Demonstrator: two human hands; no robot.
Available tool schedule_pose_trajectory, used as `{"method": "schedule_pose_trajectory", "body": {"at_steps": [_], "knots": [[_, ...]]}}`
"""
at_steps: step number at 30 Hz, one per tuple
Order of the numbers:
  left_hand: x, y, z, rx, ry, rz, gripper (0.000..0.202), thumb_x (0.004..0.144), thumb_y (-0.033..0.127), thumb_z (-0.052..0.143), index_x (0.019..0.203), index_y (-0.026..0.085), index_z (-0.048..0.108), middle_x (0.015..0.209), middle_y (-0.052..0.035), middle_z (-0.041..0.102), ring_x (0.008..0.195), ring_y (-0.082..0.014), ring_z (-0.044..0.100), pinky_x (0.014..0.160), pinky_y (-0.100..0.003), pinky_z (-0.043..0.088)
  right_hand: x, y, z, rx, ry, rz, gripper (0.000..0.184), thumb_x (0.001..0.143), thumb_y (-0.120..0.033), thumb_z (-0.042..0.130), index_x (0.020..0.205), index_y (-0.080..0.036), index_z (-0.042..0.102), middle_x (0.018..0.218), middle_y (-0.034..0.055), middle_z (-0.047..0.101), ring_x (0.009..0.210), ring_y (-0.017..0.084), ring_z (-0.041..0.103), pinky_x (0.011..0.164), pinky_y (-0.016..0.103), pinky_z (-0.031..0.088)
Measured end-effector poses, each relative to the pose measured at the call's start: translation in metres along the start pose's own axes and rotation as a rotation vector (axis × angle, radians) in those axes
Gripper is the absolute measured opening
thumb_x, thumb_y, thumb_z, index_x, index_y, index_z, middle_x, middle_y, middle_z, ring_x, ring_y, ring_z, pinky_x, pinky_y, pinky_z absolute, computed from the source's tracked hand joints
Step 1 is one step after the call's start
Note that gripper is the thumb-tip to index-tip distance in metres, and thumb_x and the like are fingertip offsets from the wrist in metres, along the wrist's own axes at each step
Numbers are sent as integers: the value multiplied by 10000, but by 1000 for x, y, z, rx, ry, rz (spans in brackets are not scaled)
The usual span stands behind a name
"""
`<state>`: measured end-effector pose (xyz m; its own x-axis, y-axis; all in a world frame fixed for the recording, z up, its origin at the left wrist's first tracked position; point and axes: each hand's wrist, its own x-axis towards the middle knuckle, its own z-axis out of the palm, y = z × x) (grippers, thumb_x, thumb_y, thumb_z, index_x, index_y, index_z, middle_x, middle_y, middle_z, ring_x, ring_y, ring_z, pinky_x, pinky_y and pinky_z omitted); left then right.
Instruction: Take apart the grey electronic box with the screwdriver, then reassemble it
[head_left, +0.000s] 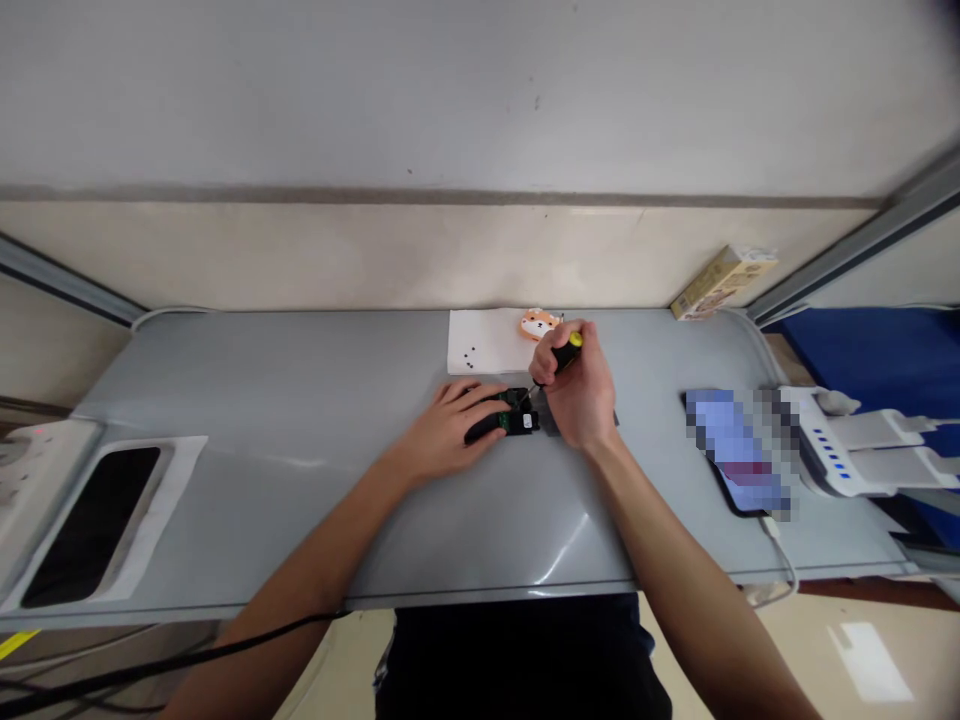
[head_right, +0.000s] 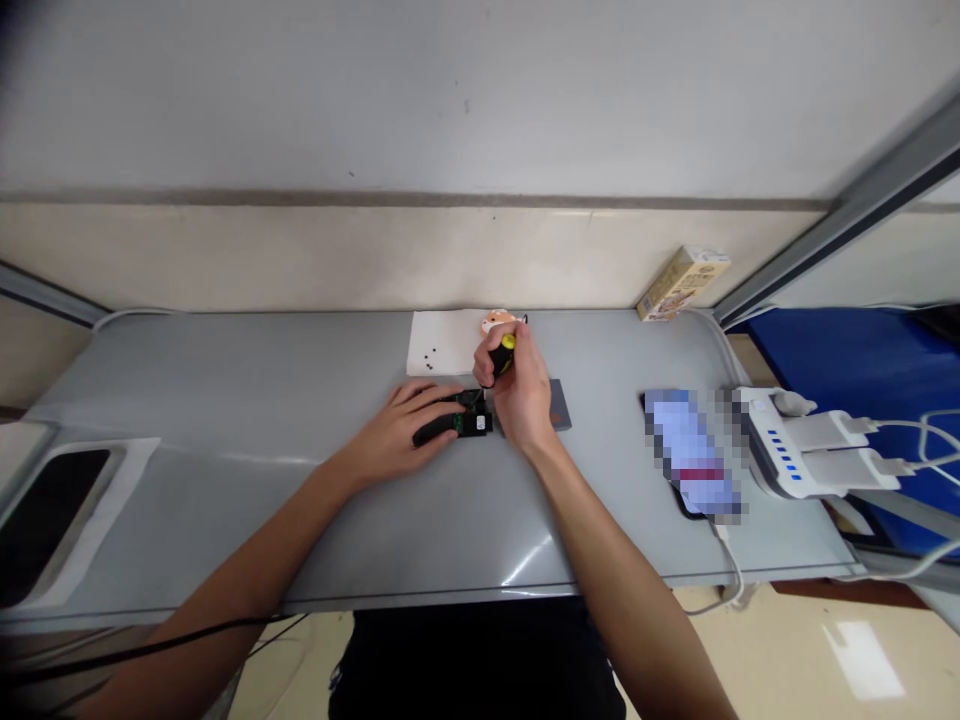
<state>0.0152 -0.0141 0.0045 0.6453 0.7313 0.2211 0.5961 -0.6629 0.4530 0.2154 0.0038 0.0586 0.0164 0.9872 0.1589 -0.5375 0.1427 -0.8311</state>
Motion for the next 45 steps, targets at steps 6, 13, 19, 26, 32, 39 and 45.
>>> {"method": "schedule_pose_trajectory", "body": {"at_steps": [6,13,19,26,32,39,45], "knots": [[0,1,1,12,8,8,304,1033,352,559,1311,266,648,1452,-51,609,1306,-274,503,1139,-494,407,-1,0,-1,-17,-24,14,440,1000,-637,456,795,-250,496,650,-32,367,548,126,342,534,277,357],[0,2,1,8,0,-15,316,1031,337,555,1326,272,646,1452,-60,605,1322,-273,499,1149,-496,400,-5,3,1,-50,-37,-28,444,999,-647,447,801,-257,521,654,-26,388,567,136,361,560,290,376],[0,2,0,8,-9,-13,313,1022,357,572,1314,299,668,1468,-38,594,1332,-281,491,1151,-512,393,-5,4,2,-53,-45,-59,437,1004,-647,436,811,-263,516,661,-26,393,571,139,386,567,294,404],[0,2,-1,9,11,5,291,1014,328,575,1280,270,679,1451,-44,611,1318,-271,502,1144,-493,401,-5,6,3,-39,-22,-62,448,997,-643,461,797,-248,529,637,-28,403,556,127,367,548,280,377],[0,-1,1,4,-4,-9,300,1009,334,578,1293,286,665,1439,-43,621,1332,-270,515,1150,-494,390,-6,7,4,-62,-32,-48,458,991,-663,455,796,-257,533,637,-21,411,557,136,385,550,297,390],[2,2,0,-21,-19,-21,405,1012,340,566,1409,261,564,1448,-51,616,1385,-271,501,1170,-478,363,-6,3,5,-110,1,-70,492,962,-713,465,789,-255,512,640,-25,399,546,124,397,537,282,413],[2,4,-1,-15,-38,-21,363,1028,335,539,1383,270,576,1508,-46,574,1403,-255,505,1180,-472,338,-5,4,6,-98,-22,-77,496,954,-710,485,781,-247,520,642,-28,398,536,117,400,510,275,404]]}}
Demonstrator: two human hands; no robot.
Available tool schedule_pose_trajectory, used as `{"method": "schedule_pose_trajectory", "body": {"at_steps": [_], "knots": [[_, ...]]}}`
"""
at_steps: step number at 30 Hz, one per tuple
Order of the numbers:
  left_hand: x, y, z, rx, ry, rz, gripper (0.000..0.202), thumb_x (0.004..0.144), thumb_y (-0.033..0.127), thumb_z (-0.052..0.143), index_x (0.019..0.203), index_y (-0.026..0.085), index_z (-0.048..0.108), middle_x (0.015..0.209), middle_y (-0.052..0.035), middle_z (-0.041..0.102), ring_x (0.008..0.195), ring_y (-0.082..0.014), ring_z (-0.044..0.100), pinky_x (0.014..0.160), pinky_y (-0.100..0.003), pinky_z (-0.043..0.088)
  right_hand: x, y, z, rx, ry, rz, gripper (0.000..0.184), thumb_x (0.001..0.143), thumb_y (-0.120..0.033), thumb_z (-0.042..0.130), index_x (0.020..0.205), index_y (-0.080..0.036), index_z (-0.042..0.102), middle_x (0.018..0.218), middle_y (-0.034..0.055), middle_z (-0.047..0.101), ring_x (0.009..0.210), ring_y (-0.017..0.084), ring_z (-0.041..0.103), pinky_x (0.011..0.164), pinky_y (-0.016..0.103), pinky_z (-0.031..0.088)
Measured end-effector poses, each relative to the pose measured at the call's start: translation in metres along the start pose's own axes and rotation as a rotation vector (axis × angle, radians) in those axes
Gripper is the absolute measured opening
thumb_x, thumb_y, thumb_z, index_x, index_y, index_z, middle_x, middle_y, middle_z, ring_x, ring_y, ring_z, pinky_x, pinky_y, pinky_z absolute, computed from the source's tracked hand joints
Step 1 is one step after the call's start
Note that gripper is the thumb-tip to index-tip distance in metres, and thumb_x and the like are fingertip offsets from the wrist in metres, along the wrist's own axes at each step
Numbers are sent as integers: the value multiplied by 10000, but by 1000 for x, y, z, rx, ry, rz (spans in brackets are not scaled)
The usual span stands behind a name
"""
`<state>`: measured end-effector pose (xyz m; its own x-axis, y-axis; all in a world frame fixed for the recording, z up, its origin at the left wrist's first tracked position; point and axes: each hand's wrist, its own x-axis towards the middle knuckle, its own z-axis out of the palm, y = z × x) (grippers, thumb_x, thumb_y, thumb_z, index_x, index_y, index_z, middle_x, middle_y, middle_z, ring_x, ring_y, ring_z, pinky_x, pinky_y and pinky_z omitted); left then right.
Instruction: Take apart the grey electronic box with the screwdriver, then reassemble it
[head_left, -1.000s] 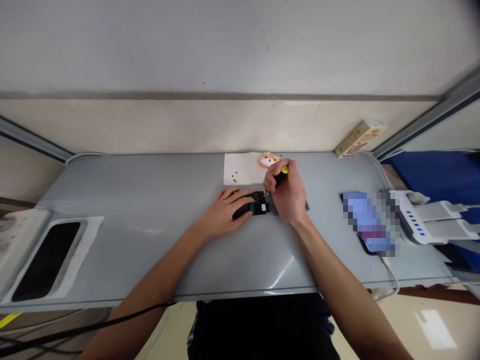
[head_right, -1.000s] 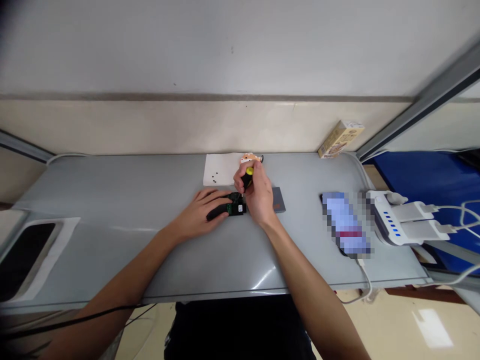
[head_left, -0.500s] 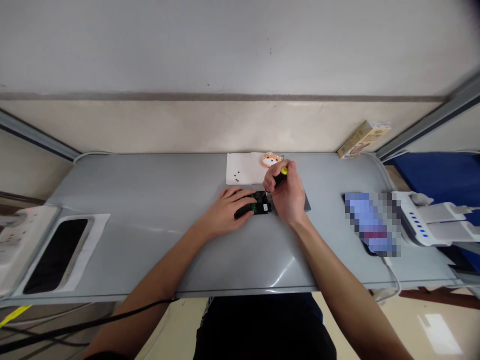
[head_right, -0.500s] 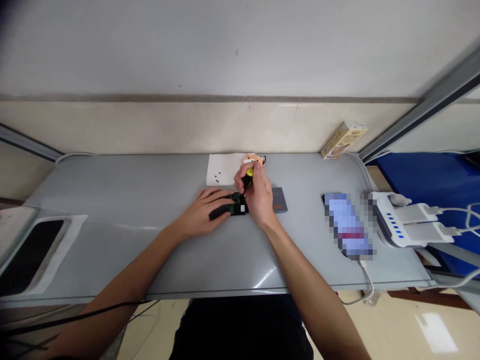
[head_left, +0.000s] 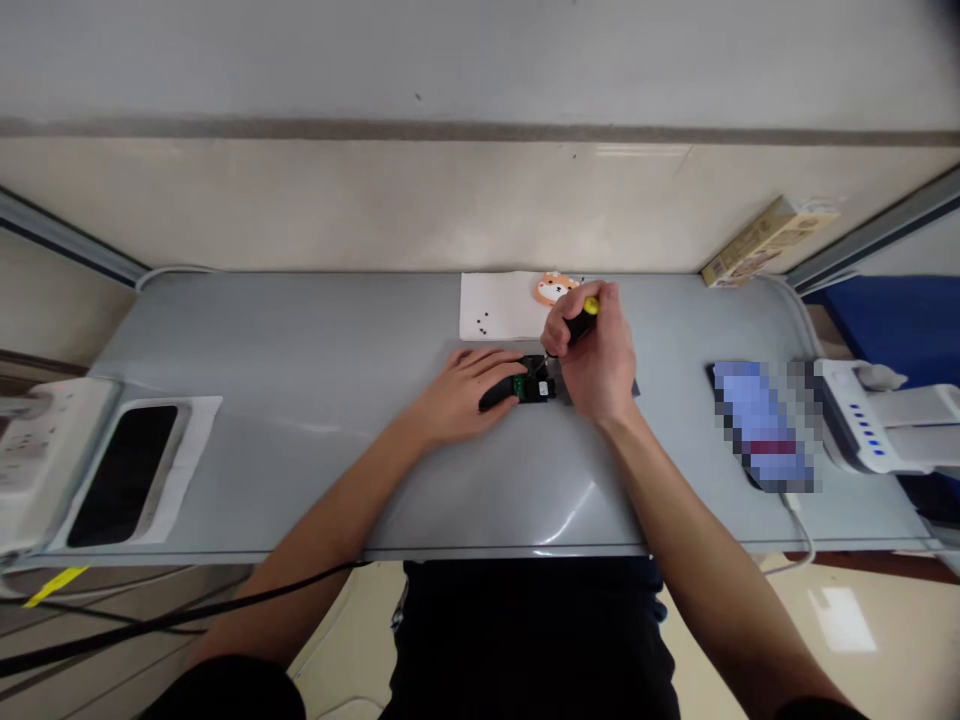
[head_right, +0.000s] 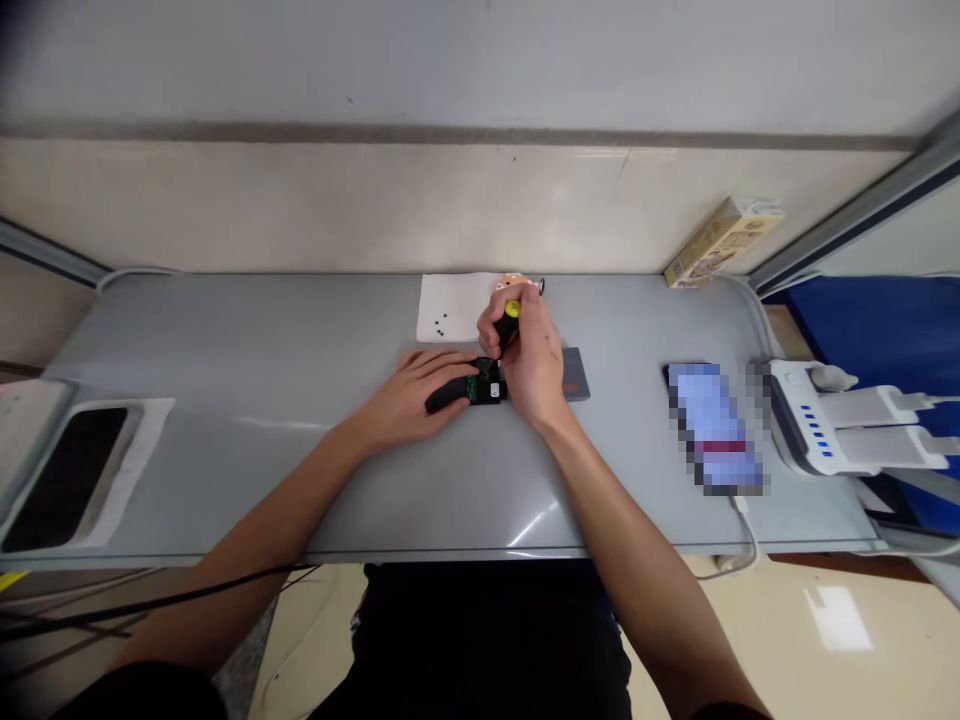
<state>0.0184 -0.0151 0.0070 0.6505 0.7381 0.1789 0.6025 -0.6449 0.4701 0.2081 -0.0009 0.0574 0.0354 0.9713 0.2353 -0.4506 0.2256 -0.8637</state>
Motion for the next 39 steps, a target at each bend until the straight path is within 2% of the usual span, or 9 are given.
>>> {"method": "schedule_pose_trajectory", "body": {"at_steps": [6,10,17,27,34,39], "knots": [[0,0,-1,9,3,26,287,1028,323,542,1292,270,641,1521,-43,563,1393,-254,518,1160,-478,353,0,1,-1,-27,52,-14,478,967,-694,473,779,-259,529,656,-18,412,548,128,424,522,296,422],[0,1,-1,19,4,21,266,1029,324,538,1259,263,659,1518,-49,568,1384,-258,529,1159,-485,353,0,2,-1,-31,38,-8,469,979,-678,464,775,-262,535,657,-12,406,551,135,405,511,297,406],[0,2,-1,8,7,11,296,1021,309,551,1303,271,630,1499,-42,582,1383,-254,530,1166,-473,348,-1,0,1,-33,38,-17,482,974,-699,448,785,-263,527,655,-12,418,557,139,413,537,298,430],[0,1,-2,20,-7,23,303,1022,310,541,1316,278,607,1478,-42,597,1391,-253,521,1140,-471,373,-2,1,1,-5,16,6,471,982,-678,463,805,-247,530,647,-25,434,547,121,404,538,275,398],[0,1,-2,47,-11,12,358,1029,353,547,1378,276,572,1474,-45,602,1398,-263,509,1159,-480,367,-2,2,0,55,-15,-10,417,1031,-579,454,814,-237,555,636,-27,435,555,111,389,542,267,339],[0,1,-2,53,-7,4,358,1025,353,555,1372,271,579,1454,-41,616,1391,-256,511,1165,-474,370,-2,2,0,27,-8,29,458,997,-659,450,814,-246,523,647,-29,426,556,118,390,540,269,365]]}}
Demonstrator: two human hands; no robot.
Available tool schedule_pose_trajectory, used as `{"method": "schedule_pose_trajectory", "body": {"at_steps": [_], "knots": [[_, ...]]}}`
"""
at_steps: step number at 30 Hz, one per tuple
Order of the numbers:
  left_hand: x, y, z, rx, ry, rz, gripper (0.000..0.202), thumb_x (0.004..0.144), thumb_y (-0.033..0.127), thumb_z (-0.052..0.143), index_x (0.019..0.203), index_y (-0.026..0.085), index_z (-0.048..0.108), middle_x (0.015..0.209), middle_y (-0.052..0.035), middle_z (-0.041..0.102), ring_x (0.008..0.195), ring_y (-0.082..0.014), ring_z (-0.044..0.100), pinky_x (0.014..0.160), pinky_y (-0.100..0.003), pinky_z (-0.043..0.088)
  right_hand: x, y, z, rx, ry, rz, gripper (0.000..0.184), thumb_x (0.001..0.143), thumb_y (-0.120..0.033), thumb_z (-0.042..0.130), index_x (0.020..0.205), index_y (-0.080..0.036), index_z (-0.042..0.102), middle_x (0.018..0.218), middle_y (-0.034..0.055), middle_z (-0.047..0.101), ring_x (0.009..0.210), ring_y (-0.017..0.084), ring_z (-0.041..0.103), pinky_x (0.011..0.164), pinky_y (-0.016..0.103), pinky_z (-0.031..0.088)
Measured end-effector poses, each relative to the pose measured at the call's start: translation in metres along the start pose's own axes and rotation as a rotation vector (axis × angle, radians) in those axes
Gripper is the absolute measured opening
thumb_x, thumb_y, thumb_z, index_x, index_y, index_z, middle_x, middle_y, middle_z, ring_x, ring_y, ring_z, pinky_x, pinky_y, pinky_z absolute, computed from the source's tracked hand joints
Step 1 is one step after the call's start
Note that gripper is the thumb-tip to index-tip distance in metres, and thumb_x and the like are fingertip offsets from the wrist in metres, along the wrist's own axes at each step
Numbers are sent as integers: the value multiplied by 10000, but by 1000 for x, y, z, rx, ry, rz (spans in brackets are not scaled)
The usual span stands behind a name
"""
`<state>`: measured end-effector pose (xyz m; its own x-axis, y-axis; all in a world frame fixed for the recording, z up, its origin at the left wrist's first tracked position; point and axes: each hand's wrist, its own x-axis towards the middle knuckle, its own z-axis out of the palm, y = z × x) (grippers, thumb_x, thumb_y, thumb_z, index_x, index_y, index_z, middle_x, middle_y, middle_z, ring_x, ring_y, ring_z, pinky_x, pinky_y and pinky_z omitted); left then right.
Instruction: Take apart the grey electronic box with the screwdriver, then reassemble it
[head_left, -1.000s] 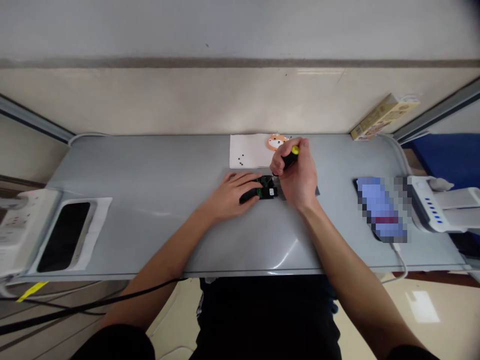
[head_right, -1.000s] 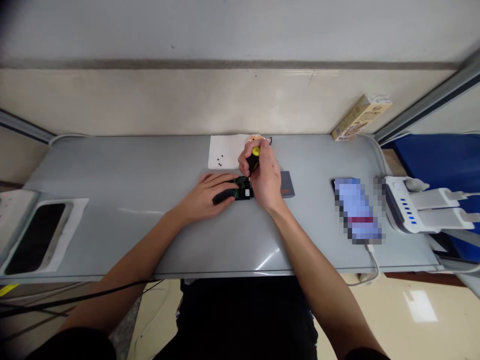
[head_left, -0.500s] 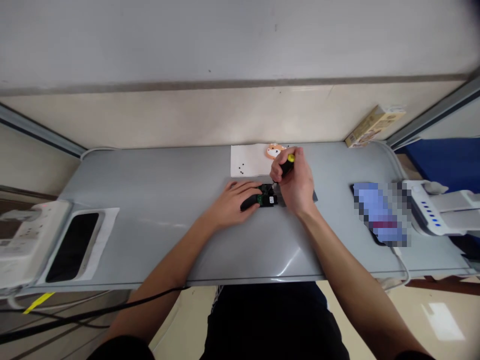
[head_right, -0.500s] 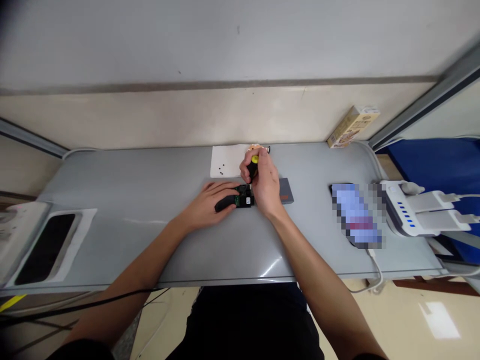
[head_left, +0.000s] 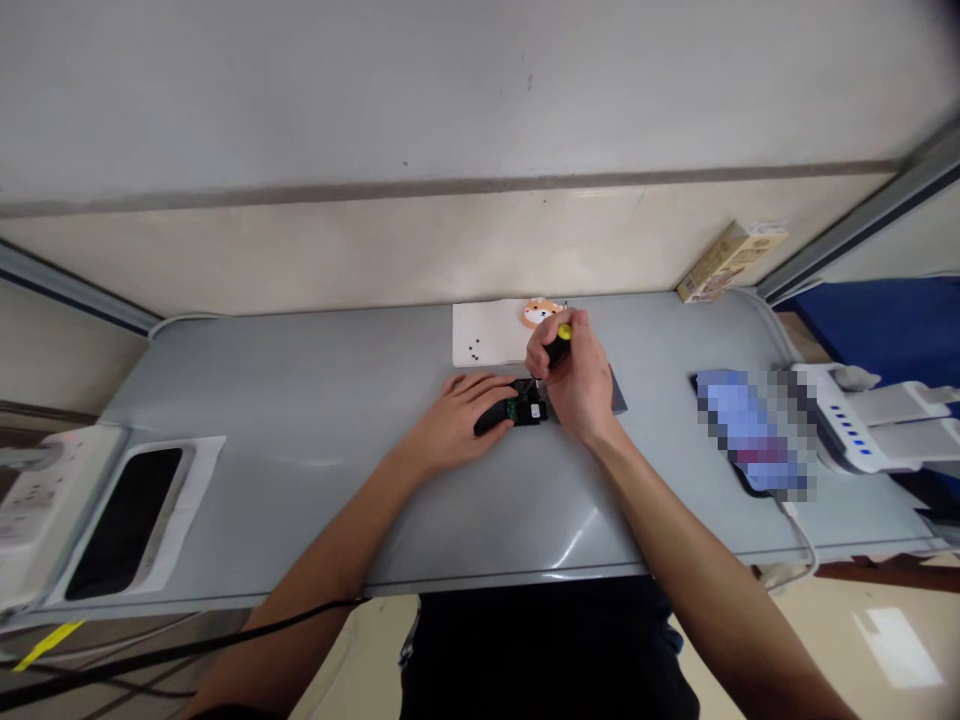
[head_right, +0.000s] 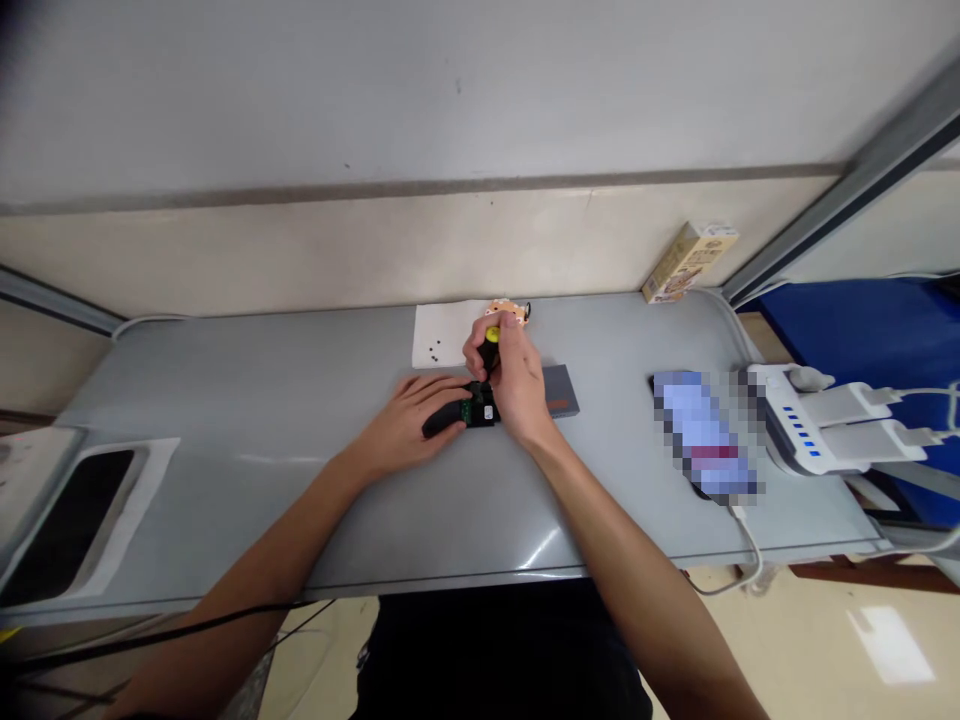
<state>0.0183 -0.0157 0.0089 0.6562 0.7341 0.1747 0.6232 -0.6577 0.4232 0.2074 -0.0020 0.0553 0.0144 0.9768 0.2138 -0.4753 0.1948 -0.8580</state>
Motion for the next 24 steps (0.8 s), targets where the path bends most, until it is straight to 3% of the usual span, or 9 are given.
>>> {"method": "schedule_pose_trajectory", "body": {"at_steps": [24], "knots": [[0,-1,0,-5,13,7,303,1028,361,553,1303,287,656,1480,-31,597,1383,-251,511,1169,-480,367,-1,1,1,-27,30,-17,481,980,-690,449,804,-250,527,631,-34,418,536,116,374,519,267,366]]}}
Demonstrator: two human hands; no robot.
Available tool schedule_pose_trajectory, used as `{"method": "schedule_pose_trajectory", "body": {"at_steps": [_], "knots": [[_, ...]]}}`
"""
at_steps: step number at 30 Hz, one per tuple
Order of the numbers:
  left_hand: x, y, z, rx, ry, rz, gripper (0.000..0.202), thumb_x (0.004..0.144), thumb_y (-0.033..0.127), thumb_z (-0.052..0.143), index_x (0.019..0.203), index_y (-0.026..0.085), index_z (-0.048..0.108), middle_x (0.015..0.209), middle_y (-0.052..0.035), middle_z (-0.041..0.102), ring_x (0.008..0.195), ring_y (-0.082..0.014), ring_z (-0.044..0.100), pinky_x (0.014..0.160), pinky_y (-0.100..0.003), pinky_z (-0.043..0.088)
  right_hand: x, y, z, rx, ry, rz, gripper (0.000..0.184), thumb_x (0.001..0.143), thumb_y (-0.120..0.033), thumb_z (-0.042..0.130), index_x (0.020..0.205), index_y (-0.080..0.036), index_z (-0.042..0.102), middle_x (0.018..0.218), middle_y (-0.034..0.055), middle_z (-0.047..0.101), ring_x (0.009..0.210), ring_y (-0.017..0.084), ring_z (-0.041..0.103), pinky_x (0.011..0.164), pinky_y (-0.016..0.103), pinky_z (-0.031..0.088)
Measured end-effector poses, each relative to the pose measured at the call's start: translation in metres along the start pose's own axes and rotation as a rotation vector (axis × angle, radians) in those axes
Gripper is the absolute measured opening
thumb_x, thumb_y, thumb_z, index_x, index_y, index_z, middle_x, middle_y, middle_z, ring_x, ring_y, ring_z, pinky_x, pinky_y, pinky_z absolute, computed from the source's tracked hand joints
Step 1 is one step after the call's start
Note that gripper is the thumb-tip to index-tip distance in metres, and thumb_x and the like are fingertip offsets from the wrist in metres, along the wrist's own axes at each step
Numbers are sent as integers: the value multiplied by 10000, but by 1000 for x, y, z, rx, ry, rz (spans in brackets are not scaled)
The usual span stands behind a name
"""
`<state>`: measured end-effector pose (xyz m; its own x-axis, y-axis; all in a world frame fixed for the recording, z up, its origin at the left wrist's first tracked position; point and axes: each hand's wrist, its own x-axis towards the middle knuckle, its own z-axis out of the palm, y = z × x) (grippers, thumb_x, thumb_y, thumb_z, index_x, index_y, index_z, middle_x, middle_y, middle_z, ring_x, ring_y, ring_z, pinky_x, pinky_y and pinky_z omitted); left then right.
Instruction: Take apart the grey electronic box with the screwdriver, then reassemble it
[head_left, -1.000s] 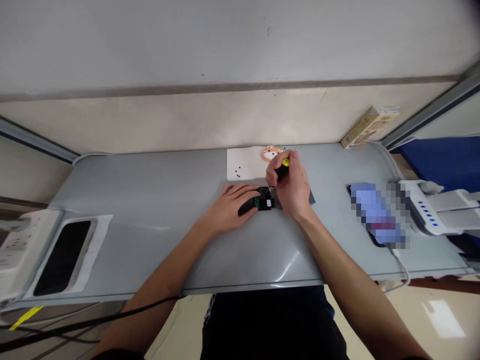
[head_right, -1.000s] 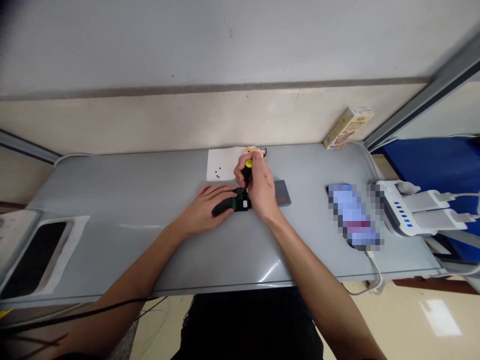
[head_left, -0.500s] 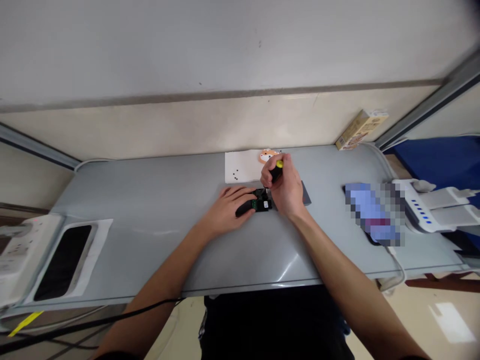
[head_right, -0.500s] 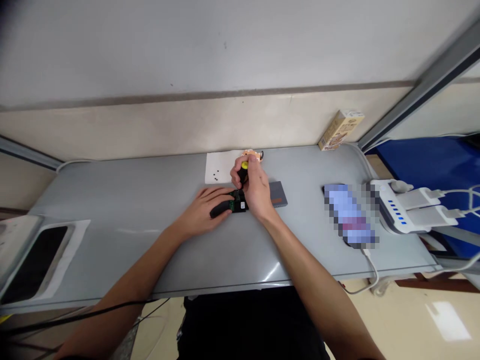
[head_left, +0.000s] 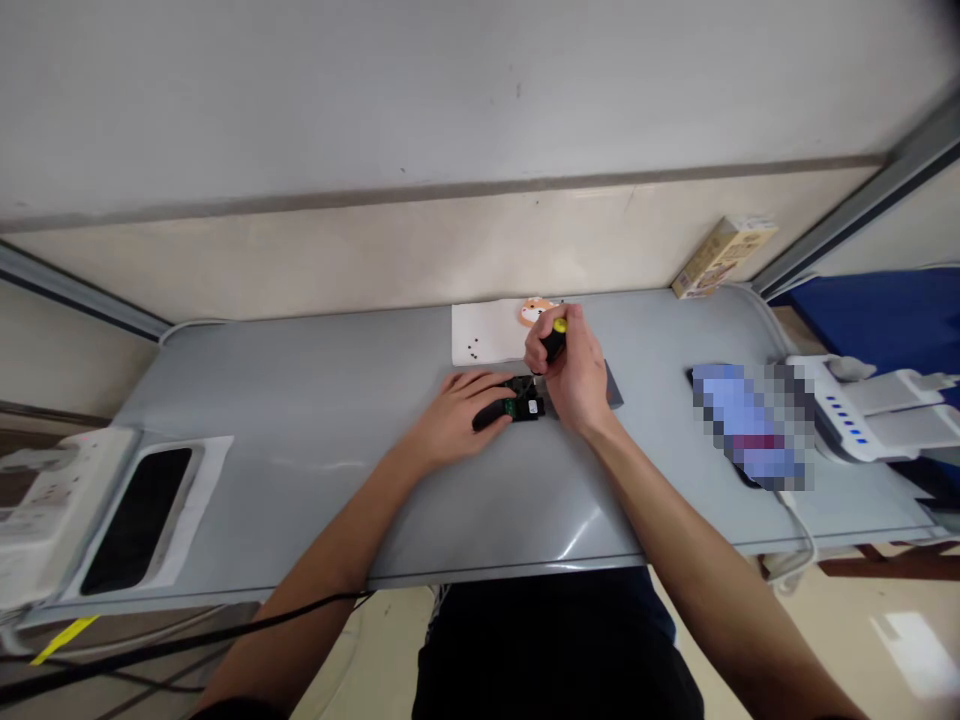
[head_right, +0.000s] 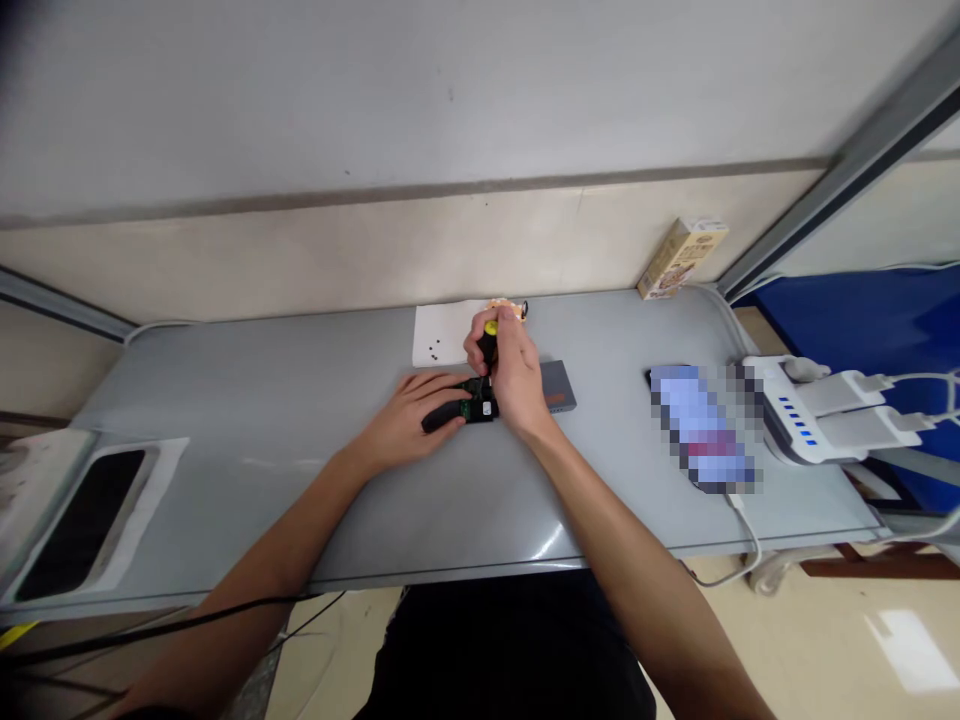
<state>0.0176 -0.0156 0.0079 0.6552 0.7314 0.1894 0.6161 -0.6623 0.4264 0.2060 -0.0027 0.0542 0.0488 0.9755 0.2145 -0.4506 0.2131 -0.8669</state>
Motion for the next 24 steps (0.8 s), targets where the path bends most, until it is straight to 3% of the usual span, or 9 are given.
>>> {"method": "schedule_pose_trajectory", "body": {"at_steps": [10,17,24], "knots": [[0,0,1,-6,-5,-9,298,1019,345,570,1299,293,658,1483,-28,596,1383,-260,508,1166,-488,373,1,0,-1,16,-16,-1,484,979,-692,451,799,-248,522,627,-31,416,532,115,389,517,270,396],[0,-1,-1,-11,-22,-9,311,1005,331,592,1308,296,655,1486,-32,593,1379,-272,509,1148,-499,387,1,0,0,-27,43,-10,477,978,-694,447,793,-258,503,644,-26,429,542,126,399,520,279,398],[0,0,-2,-32,-15,2,314,1013,346,574,1314,303,656,1470,-30,603,1364,-265,522,1160,-495,388,-1,-3,1,-15,40,-18,480,969,-687,481,772,-250,506,618,-28,410,524,123,369,497,277,358]]}}
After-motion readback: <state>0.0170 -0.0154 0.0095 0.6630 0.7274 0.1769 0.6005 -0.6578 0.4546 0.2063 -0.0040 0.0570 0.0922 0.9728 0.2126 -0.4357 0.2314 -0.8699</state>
